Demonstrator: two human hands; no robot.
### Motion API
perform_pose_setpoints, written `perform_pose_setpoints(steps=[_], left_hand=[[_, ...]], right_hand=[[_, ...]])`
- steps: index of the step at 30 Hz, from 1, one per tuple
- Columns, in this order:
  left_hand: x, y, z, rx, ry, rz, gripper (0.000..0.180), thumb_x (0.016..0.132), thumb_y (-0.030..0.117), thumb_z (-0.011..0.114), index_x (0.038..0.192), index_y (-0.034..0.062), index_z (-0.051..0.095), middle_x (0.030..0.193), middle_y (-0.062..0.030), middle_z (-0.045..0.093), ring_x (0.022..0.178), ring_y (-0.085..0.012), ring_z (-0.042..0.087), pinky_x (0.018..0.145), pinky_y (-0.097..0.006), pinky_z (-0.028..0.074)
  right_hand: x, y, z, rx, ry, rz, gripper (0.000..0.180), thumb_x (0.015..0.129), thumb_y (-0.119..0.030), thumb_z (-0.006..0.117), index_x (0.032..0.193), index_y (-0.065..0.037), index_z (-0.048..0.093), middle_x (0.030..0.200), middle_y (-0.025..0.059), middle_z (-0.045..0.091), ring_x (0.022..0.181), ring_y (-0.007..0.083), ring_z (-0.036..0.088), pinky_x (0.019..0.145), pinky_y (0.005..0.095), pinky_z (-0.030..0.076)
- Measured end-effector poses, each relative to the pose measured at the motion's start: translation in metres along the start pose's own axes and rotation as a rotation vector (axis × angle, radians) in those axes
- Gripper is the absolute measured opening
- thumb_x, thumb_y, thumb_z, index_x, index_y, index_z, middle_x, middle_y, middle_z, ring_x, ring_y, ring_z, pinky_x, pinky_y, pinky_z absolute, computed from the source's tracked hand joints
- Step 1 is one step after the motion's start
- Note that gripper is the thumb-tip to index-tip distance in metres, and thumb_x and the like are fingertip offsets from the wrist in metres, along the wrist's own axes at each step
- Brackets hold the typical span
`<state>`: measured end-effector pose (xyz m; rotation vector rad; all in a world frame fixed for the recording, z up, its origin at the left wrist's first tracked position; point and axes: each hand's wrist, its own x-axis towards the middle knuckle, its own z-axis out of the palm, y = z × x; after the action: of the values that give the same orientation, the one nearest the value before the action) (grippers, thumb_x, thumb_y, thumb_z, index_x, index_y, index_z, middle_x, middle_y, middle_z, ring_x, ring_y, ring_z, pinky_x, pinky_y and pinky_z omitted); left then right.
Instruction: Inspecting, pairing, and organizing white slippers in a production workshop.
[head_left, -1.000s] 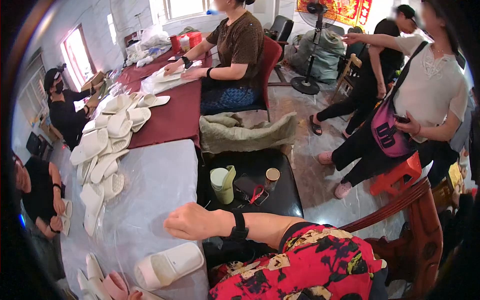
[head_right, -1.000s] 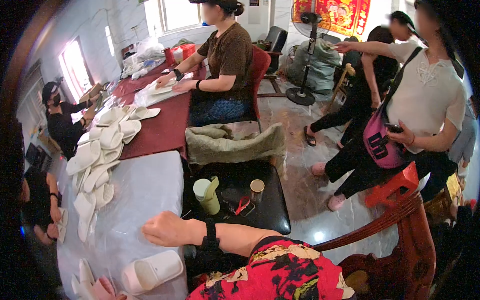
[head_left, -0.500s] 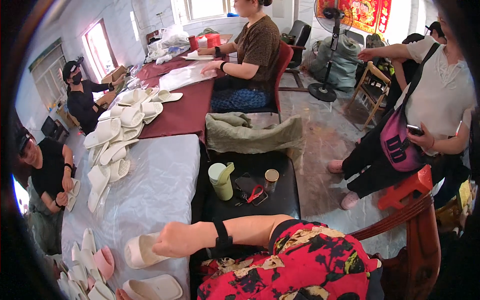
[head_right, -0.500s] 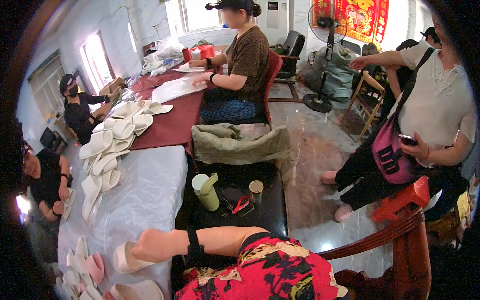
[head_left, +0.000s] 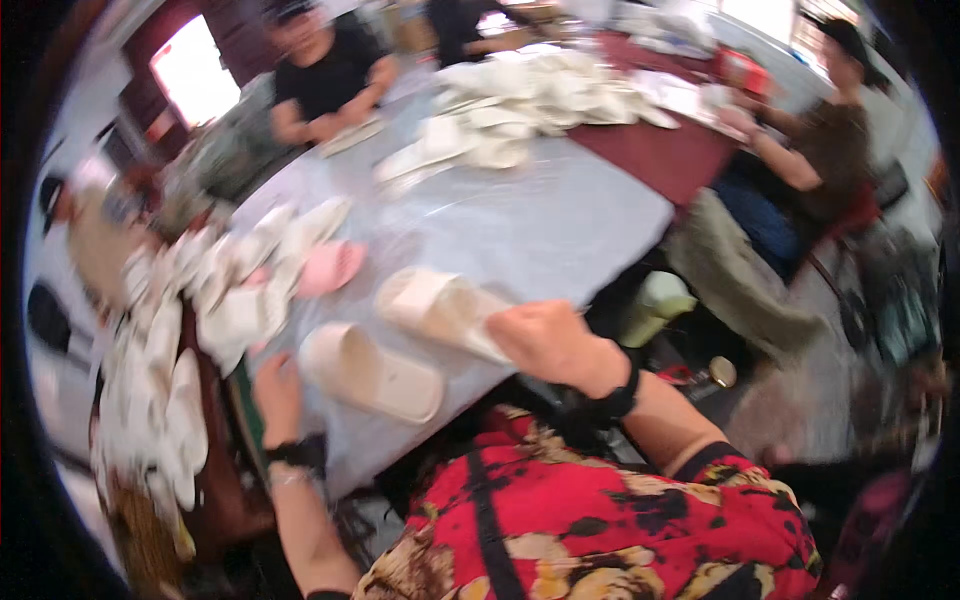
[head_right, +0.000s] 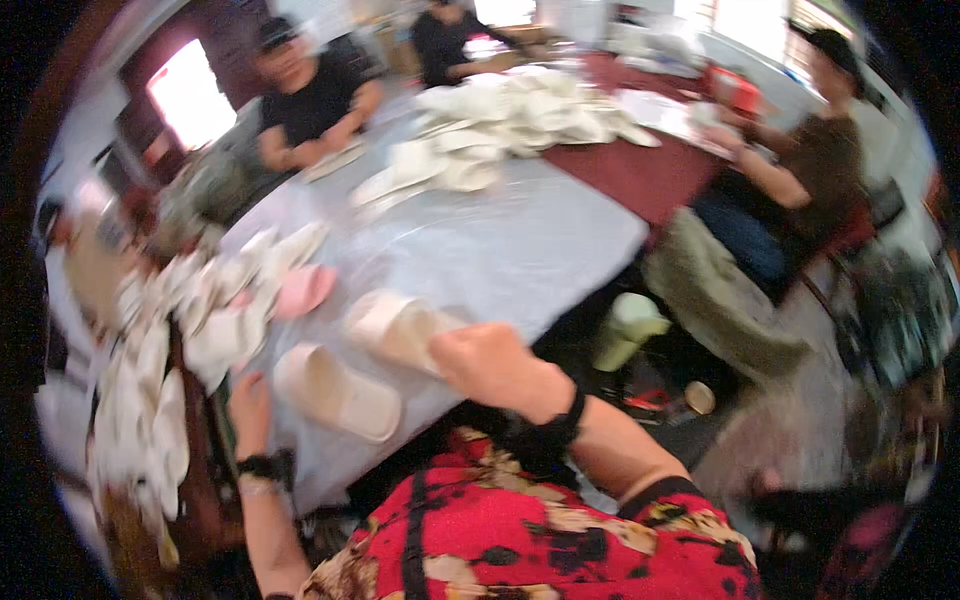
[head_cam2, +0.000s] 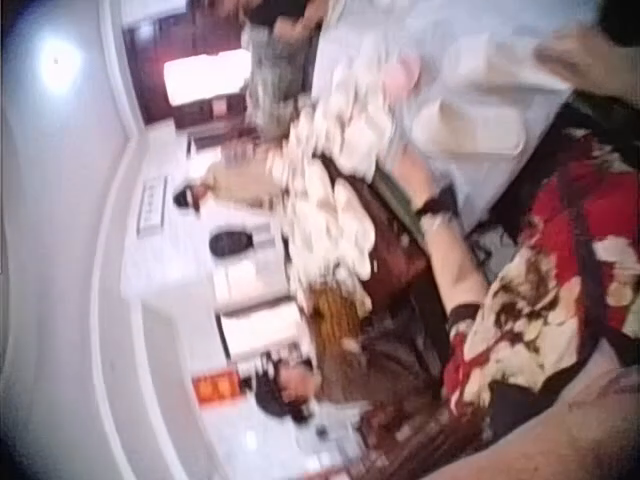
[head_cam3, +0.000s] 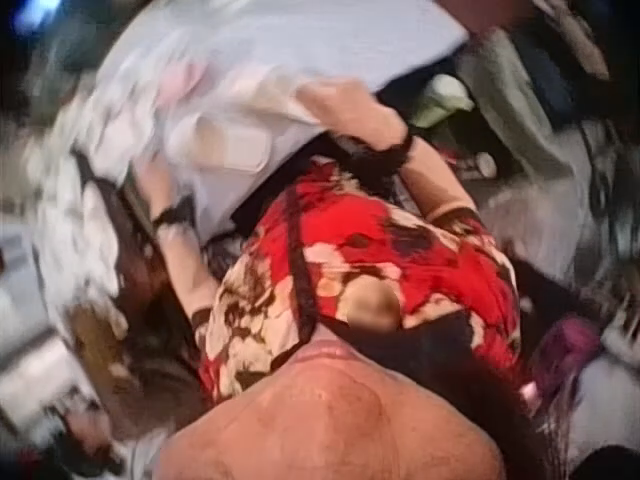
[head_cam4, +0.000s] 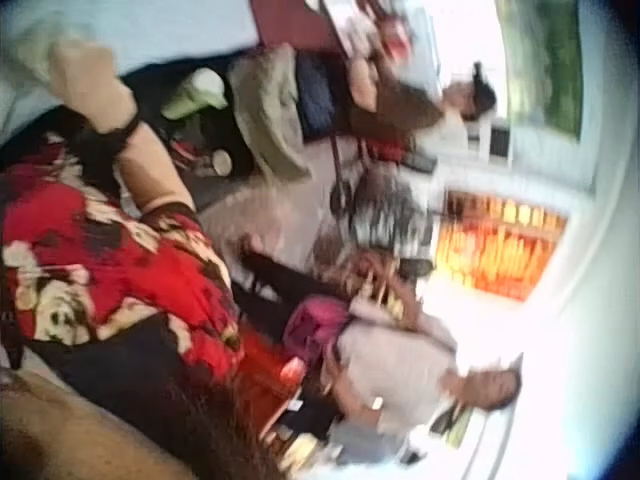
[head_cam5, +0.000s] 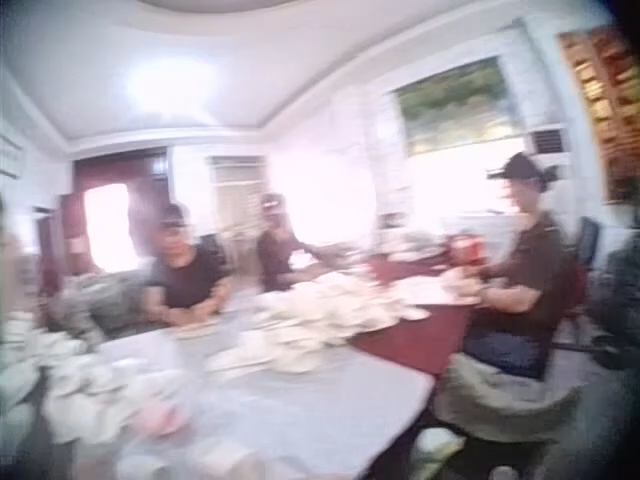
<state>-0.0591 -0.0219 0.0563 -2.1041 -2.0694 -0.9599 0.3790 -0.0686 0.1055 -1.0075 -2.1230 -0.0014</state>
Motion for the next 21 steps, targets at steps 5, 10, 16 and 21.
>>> perform_pose_setpoints(steps=[5,10,16,21], left_hand=[[-0.034,0.048,0.001,-0.235,-0.042,0.012,0.036,0.085,0.02,0.064,0.112,-0.0026,0.06,0.112,-0.02,0.062,0.102,-0.0347,0.06,0.087,-0.039,0.047],[-0.04,0.051,0.007,-0.289,-0.143,-0.181,0.057,0.082,0.028,0.068,0.126,-0.0034,0.051,0.119,-0.0238,0.057,0.107,-0.0352,0.057,0.091,-0.038,0.045],[-0.056,0.062,0.029,-0.34,-0.095,-0.105,0.069,0.081,0.034,0.069,0.128,-0.0109,0.045,0.118,-0.0274,0.056,0.109,-0.0367,0.055,0.092,-0.039,0.044],[-0.063,0.054,0.038,-0.415,-0.12,-0.163,0.069,0.081,0.035,0.069,0.127,-0.0121,0.046,0.119,-0.0277,0.056,0.108,-0.0355,0.056,0.091,-0.039,0.045]], right_hand=[[0.011,-0.018,0.004,0.136,0.05,-0.094,0.007,0.079,-0.009,0.065,0.084,-0.006,0.061,0.066,0.0115,0.061,0.059,0.031,0.062,0.051,0.0392,0.049],[0.015,-0.027,0.01,0.175,0.072,-0.143,0.01,0.078,-0.008,0.066,0.084,-0.004,0.059,0.066,0.0109,0.061,0.058,0.0299,0.062,0.05,0.0385,0.049],[0.002,-0.029,0.007,0.216,0.065,-0.205,0.009,0.077,-0.006,0.066,0.082,-0.004,0.059,0.064,0.0108,0.059,0.057,0.0297,0.06,0.049,0.0383,0.048],[-0.02,-0.019,-0.003,0.166,-0.006,-0.169,0.008,0.077,-0.006,0.066,0.082,-0.004,0.06,0.065,0.0112,0.06,0.058,0.0301,0.061,0.051,0.0389,0.048]])
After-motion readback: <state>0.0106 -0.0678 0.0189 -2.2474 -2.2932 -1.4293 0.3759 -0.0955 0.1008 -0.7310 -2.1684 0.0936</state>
